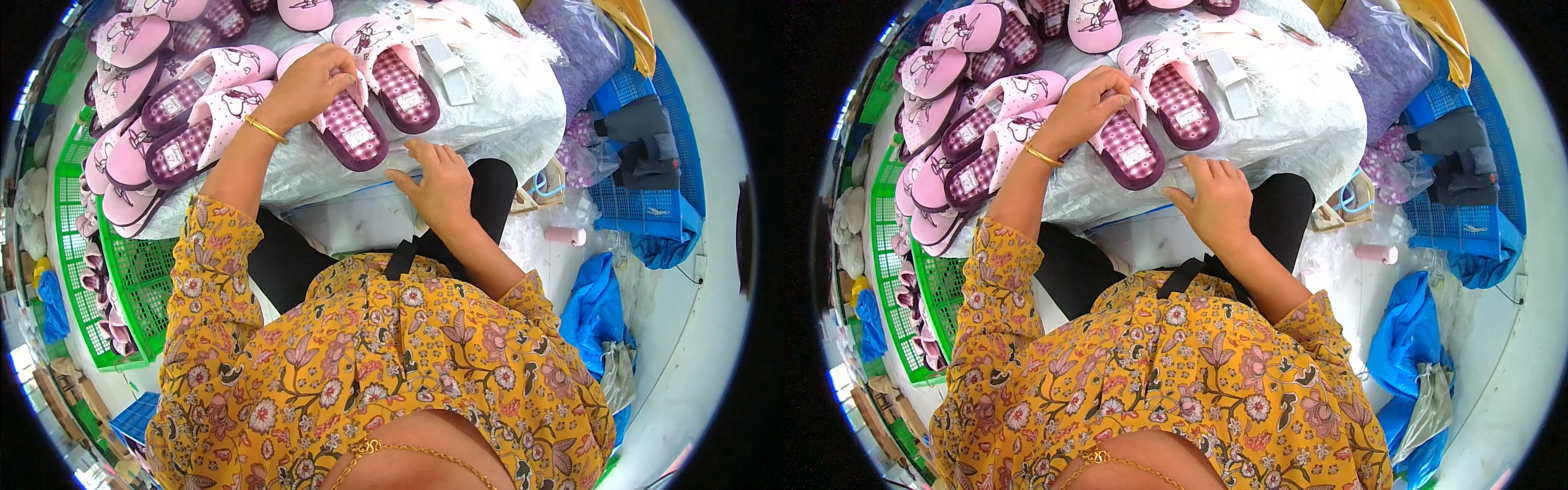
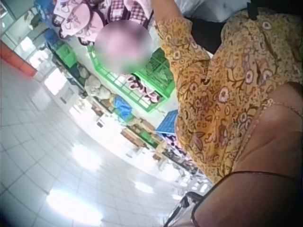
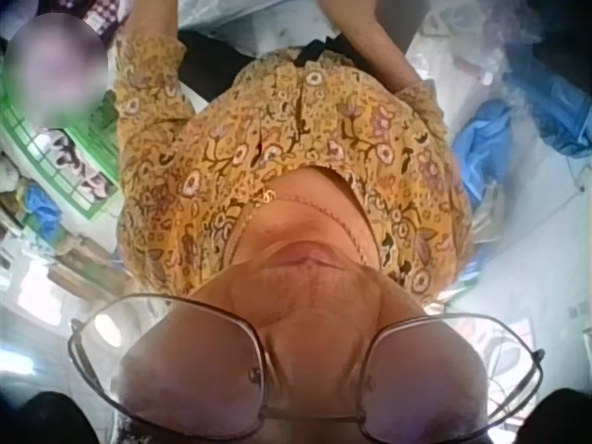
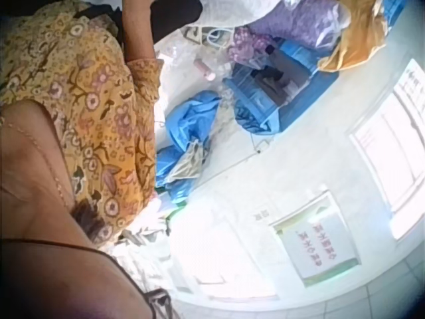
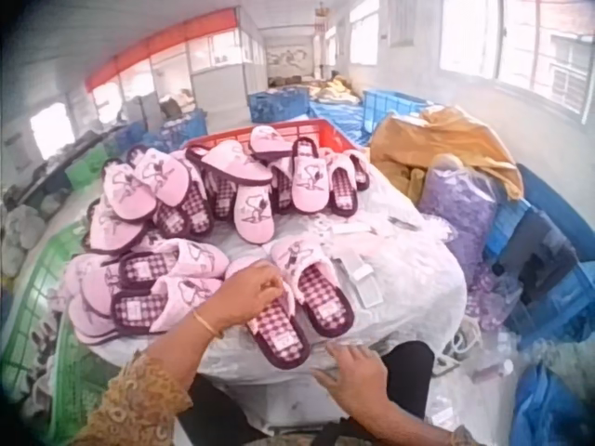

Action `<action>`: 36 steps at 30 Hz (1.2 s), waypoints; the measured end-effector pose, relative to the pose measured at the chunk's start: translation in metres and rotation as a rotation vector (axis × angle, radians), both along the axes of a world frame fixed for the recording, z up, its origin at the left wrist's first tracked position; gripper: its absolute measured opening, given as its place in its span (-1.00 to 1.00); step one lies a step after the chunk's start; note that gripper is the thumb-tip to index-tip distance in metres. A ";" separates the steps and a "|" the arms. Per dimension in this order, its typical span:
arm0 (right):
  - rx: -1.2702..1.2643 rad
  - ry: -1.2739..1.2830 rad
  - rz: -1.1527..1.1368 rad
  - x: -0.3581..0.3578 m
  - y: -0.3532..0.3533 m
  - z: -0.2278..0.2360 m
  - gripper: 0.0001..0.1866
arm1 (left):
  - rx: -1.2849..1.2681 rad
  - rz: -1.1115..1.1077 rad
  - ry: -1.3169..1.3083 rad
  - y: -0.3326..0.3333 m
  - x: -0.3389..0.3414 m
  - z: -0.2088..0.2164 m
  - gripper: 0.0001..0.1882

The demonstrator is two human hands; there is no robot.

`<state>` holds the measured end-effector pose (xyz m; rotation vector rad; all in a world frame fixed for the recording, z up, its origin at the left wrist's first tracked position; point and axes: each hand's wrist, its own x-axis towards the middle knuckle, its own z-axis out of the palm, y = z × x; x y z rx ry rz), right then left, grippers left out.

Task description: The person sits on the floor and repeatedly picks up pairs of pink slippers, attaches small paper tags to them, and places them into a red basket. The process is repeated for multiple pairs throughout the clip.

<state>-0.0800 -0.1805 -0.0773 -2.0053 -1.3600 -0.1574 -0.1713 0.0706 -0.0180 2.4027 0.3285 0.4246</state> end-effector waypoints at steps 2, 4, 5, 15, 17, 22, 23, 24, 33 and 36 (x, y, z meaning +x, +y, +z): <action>0.026 -0.034 -0.028 -0.001 0.006 -0.009 -0.54 | -0.035 0.002 -0.047 -0.004 0.001 0.000 -0.90; 0.014 -0.072 -0.049 -0.001 0.011 -0.013 -0.55 | -0.026 -0.004 -0.135 -0.007 0.001 -0.006 -0.90; 0.038 -0.093 -0.035 -0.002 0.013 -0.012 -0.57 | -0.030 -0.001 -0.139 -0.006 0.001 -0.009 -0.90; 0.088 -0.096 -0.005 -0.005 0.019 -0.023 -0.74 | 0.035 0.062 -0.092 -0.012 0.002 -0.009 -0.90; 0.110 -0.064 0.026 0.000 0.018 -0.022 -0.78 | 0.032 0.067 -0.074 -0.014 0.001 -0.006 -0.90; -0.025 0.267 0.101 0.033 0.006 0.049 -0.84 | 0.170 0.027 -0.115 -0.014 0.001 -0.008 -0.91; -0.015 0.391 0.092 0.042 0.010 0.062 -0.82 | 0.199 0.023 -0.121 -0.017 0.002 -0.006 -0.91; -0.039 0.428 0.084 0.053 0.017 0.070 -0.80 | 0.231 0.025 -0.127 -0.018 0.002 -0.004 -0.91; -0.121 0.392 0.138 0.073 0.056 0.065 -0.77 | -0.012 0.160 -0.352 -0.054 0.003 0.010 -0.95; -0.188 0.350 0.232 0.077 0.054 0.064 -0.76 | -0.506 0.177 -0.276 -0.063 0.002 0.006 -0.91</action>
